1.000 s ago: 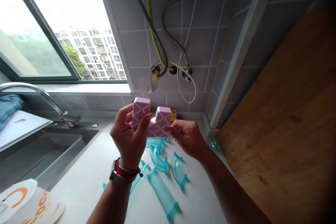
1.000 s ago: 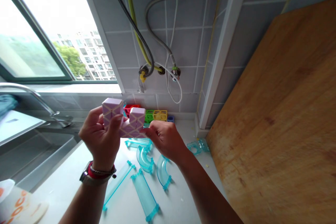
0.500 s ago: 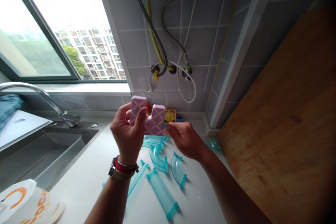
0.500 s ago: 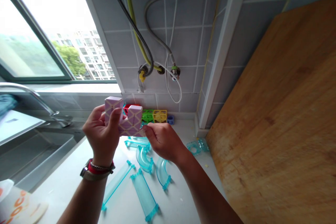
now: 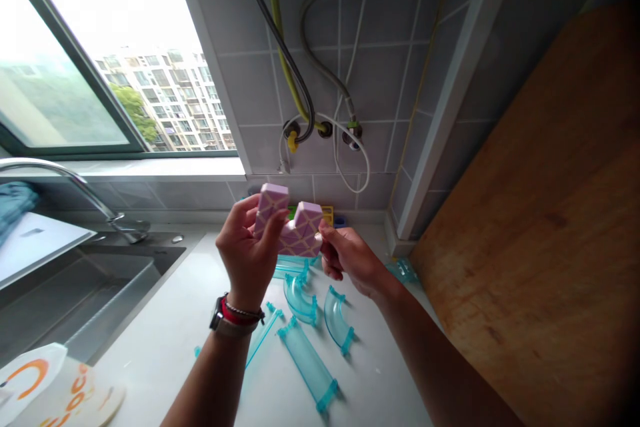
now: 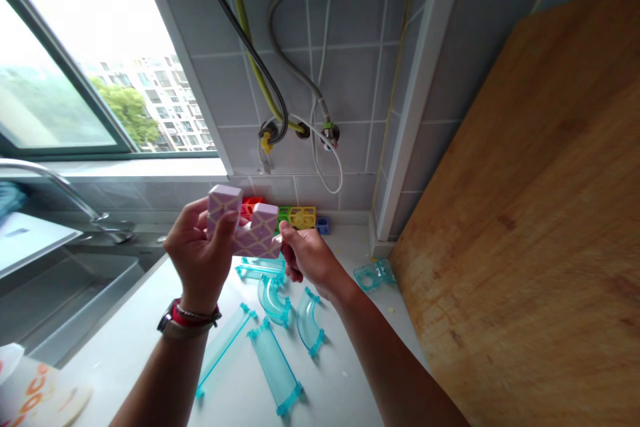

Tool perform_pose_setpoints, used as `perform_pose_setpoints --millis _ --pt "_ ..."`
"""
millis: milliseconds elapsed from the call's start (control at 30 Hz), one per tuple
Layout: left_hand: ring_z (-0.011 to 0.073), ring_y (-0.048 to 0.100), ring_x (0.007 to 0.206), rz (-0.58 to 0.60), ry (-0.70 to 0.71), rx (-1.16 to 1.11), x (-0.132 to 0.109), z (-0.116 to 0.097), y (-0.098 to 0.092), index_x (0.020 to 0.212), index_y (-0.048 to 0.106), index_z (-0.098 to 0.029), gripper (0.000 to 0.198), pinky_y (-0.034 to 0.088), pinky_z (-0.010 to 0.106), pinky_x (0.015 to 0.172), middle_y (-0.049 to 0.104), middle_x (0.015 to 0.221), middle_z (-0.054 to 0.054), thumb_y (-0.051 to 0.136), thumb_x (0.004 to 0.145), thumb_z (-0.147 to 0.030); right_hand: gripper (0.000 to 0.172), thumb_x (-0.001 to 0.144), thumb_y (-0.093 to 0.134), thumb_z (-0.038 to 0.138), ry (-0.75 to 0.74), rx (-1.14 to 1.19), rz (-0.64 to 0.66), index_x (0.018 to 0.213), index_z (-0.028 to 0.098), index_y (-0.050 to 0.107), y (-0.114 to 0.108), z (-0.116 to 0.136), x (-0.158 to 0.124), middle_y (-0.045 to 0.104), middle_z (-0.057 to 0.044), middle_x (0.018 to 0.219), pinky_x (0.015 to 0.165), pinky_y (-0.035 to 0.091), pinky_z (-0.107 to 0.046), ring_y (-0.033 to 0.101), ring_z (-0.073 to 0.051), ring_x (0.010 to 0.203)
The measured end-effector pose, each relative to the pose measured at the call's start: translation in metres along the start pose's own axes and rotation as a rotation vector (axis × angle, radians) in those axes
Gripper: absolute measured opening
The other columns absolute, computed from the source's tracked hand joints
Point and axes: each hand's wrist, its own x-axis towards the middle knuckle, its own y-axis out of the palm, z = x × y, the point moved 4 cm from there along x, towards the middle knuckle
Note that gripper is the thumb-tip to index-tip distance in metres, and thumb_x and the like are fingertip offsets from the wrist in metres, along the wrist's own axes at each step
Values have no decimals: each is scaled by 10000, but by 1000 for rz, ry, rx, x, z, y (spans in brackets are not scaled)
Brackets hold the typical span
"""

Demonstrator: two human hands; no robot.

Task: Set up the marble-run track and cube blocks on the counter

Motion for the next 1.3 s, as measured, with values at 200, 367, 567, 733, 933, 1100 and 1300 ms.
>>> perform_pose_setpoints --millis 200,367,567,733,933,1100,1300 --pt "85 596 552 71 -394 -463 7 29 14 926 653 -202 353 524 182 549 638 720 -37 736 914 -545 506 954 566 699 -300 -133 -202 886 201 630 -6 19 -7 568 34 676 442 412 -181 550 -108 557" --pt "178 725 743 185 -575 -583 -7 26 31 991 697 -202 342 596 259 636 723 844 33 690 942 -540 459 963 576 662 -323 -167 -223 1013 216 668 -5 19 -6 636 0 836 516 484 -208 640 -153 721" --pt "209 739 809 290 -729 -757 -17 15 45 986 739 -181 516 605 299 687 748 880 67 574 953 -669 414 898 687 634 -286 135 -304 932 222 666 -14 17 -2 608 37 757 491 431 -194 552 -110 602" --pt "94 653 651 66 -736 -832 -14 20 38 863 677 -189 230 554 210 637 674 786 -30 722 919 -408 476 850 749 631 -251 144 -336 1088 226 677 -12 13 -2 663 9 929 512 481 -194 588 -103 649" --pt "82 590 560 148 -675 -757 -2 16 24 774 591 -195 200 488 186 563 604 668 -52 769 812 -277 483 882 692 634 -294 93 -437 1150 231 687 -16 6 2 697 -25 996 595 515 -227 632 -152 784" --pt "121 611 561 386 -533 -611 -10 -3 30 873 603 -202 288 464 204 545 674 642 -22 856 784 -304 555 953 530 707 -273 122 -481 1136 216 714 -19 -8 9 735 -48 968 656 506 -284 661 -197 820" --pt "82 522 487 338 -635 -852 -13 1 35 825 578 -196 288 409 185 490 602 612 -44 832 830 -330 565 981 442 722 -248 273 -380 1052 229 709 -12 -6 6 744 -49 1021 748 535 -325 689 -219 919"
